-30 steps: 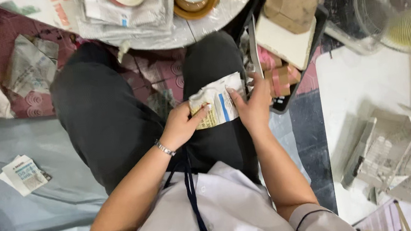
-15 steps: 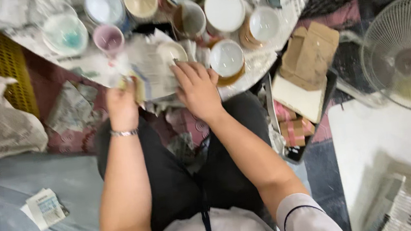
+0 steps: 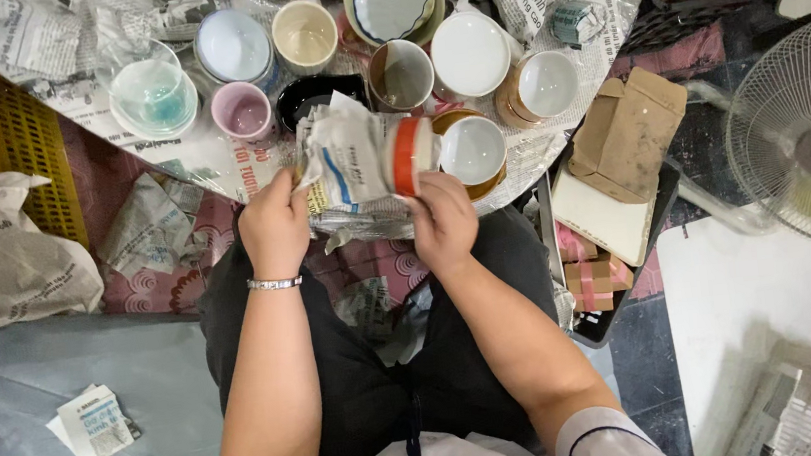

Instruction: The person sits on the floor and wraps individual ceramic bowls and cups with newspaper. They fold the paper around each item, place it on a table, and repeat the process for multiple pieces.

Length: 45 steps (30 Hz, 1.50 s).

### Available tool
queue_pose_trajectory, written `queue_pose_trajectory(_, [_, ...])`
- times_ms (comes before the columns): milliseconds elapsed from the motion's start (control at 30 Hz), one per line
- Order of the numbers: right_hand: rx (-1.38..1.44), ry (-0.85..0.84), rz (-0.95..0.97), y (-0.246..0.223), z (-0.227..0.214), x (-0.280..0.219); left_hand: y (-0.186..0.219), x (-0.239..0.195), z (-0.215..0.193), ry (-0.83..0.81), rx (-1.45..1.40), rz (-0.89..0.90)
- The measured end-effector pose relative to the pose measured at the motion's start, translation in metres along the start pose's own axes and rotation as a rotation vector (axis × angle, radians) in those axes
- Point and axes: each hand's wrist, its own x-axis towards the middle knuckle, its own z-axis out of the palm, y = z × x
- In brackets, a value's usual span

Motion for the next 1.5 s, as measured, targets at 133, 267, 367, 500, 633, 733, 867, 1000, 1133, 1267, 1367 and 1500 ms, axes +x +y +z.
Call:
queue_pose_trajectory(133, [-0.051, 0.125, -0.226, -0.006, -0.01, 0.004, 0.024, 0.003, -0.003, 0.098, 0.058, 0.101])
queue_pose_trajectory(267, [-0.189, 0.034, -0.371, -0.005, -0.006, 0.011, 0.04, 0.009, 0.002, 0.063, 0.192, 0.046])
queue_pose_trajectory(367, [-0.438, -0.372, -0.176, -0.003, 0.006, 0.011, 0.041, 0.008, 0.011, 0.096, 0.093, -0.054])
queue_pose_trajectory(500, [-0.47, -0.454, -0.105, 0.002, 0.025, 0.006, 0.038, 0.006, 0.021, 0.262, -0.105, -0.027])
queue_pose_trajectory(633, [-0.504, -0.442, -0.111, 0.014, 0.036, 0.009, 0.034, 0.005, 0.025, 0.269, -0.198, -0.064])
queue_pose_trajectory(733, [-0.567, -0.483, -0.118, 0.017, 0.038, 0.006, 0.032, 0.002, 0.027, 0.261, -0.236, -0.068])
queue_pose_trajectory(867, [-0.513, -0.408, -0.03, -0.002, 0.038, 0.005, 0.033, 0.004, 0.02, 0.291, -0.199, 0.018])
queue_pose_trajectory(1000, [-0.449, -0.454, -0.071, -0.016, 0.03, -0.001, 0.036, 0.003, 0.013, 0.304, -0.272, -0.066])
queue_pose_trajectory(1133, [-0.562, -0.653, -0.045, -0.013, 0.038, -0.002, 0.036, -0.009, -0.007, 0.332, -0.34, -0.101])
queue_pose_trajectory(1267, [-0.626, -0.721, 0.001, -0.015, 0.037, -0.001, 0.006, -0.015, -0.046, 0.32, -0.463, -0.312])
queue_pose_trajectory(1367, [-0.528, -0.674, 0.007, -0.019, 0.034, 0.003, -0.064, 0.022, -0.079, 0.335, -0.178, -0.219])
queue_pose_trajectory(1500, [-0.494, -0.725, 0.062, -0.024, 0.032, 0.012, -0.146, 0.094, -0.103, 0.265, 0.193, -0.074])
